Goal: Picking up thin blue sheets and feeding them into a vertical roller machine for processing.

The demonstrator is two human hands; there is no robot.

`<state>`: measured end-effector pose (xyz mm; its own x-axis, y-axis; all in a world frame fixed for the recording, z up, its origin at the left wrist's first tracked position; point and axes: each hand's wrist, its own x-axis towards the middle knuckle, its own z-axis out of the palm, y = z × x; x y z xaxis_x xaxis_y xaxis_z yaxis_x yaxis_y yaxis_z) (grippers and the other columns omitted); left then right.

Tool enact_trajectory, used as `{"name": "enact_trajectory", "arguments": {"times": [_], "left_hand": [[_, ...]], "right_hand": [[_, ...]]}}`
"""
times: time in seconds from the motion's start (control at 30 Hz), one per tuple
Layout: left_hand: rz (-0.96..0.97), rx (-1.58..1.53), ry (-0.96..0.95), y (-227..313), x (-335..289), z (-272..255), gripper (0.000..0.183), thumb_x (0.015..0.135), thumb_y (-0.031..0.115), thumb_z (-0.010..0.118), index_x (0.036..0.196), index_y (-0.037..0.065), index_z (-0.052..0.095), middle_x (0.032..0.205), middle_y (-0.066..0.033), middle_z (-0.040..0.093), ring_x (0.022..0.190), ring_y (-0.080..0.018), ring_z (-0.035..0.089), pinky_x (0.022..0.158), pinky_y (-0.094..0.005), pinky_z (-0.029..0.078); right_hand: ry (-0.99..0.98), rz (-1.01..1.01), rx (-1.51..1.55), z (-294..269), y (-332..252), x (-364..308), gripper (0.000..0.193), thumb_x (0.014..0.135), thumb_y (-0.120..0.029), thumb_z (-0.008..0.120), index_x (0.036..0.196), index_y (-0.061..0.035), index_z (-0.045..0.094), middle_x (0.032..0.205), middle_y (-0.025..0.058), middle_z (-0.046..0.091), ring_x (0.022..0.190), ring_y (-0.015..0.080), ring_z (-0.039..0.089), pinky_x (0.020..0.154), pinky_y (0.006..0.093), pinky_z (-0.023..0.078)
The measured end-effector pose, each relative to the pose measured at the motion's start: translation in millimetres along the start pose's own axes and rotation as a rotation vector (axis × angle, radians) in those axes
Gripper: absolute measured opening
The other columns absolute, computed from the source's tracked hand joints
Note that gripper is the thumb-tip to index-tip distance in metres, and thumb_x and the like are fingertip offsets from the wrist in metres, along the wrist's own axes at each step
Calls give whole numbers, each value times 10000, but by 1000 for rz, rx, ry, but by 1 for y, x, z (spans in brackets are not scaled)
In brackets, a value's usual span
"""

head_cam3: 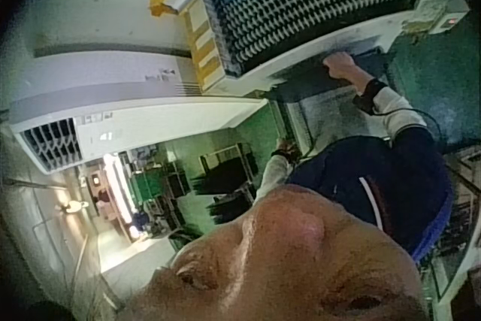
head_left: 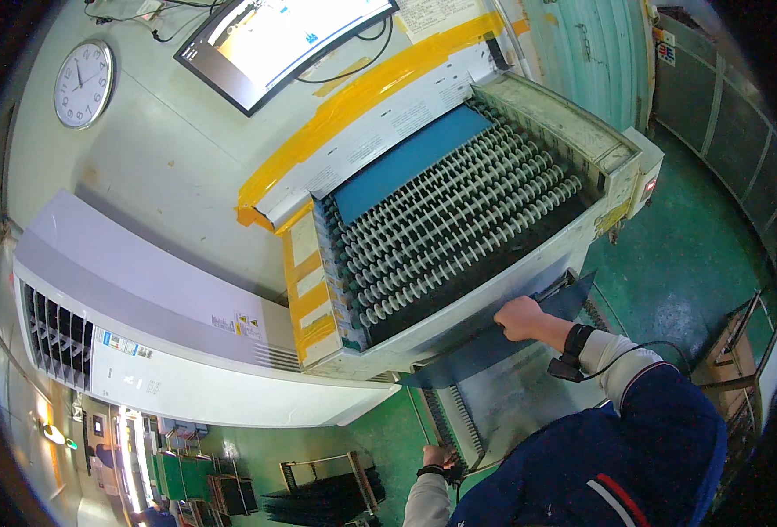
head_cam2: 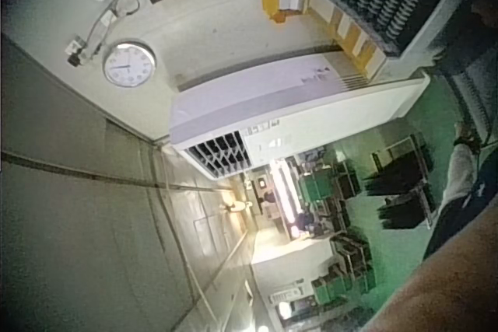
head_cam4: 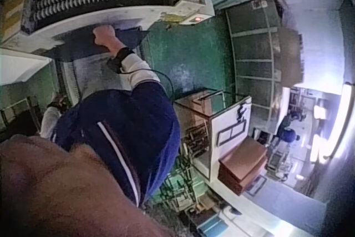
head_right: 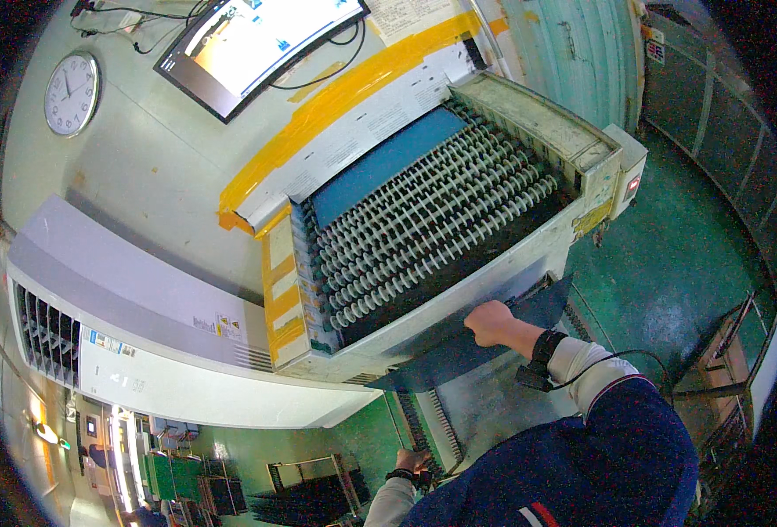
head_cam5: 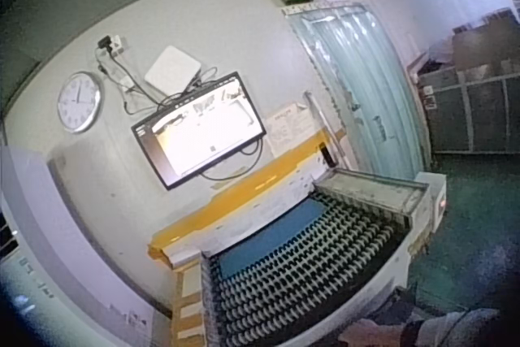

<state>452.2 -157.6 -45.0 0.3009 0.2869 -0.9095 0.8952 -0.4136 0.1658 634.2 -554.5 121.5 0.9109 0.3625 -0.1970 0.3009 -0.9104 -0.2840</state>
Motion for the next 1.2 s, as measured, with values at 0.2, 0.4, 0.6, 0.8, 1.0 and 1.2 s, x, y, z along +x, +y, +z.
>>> {"name": "enact_trajectory", "arguments": {"times": [0.2,0.4,0.6,0.8,1.0,1.2], "left_hand": [[27,-11,63,-4,2,4,424,768,161,745,937,-42,414,656,-111,594,480,-207,602,389,-324,508],[-40,2,33,0,6,3,451,809,108,701,1053,-4,339,721,-163,590,528,-258,611,426,-360,534],[-63,-187,-1,10,-19,4,363,833,71,660,1042,31,366,829,-201,603,614,-289,633,460,-385,539],[-21,-20,64,-2,2,7,268,881,218,599,996,39,435,781,-143,630,553,-275,617,493,-406,535],[305,640,43,-42,85,0,422,898,523,457,836,135,611,682,9,647,504,-173,602,535,-339,468],[369,755,42,-50,97,-1,519,842,603,508,798,101,633,654,-17,654,547,-180,621,628,-375,489]], "right_hand": [[-12,6,-6,-4,-2,-2,191,688,-193,616,846,-103,673,883,127,671,885,316,645,754,451,508],[-7,6,-5,-4,-2,-1,184,686,-203,626,833,-102,673,870,127,672,869,321,647,743,454,510],[-21,11,0,-5,-2,-1,191,701,-225,632,845,-105,672,889,127,670,886,318,643,756,452,507],[-36,1,14,-6,-2,-1,239,721,-300,655,870,-114,672,914,122,667,912,315,636,779,451,500],[-57,1,5,-8,-4,-3,231,733,-299,640,879,-124,675,909,120,669,911,316,636,776,453,502],[-66,1,13,-5,-7,-12,222,746,-276,612,886,-115,676,887,127,672,871,333,643,747,465,510]]}}
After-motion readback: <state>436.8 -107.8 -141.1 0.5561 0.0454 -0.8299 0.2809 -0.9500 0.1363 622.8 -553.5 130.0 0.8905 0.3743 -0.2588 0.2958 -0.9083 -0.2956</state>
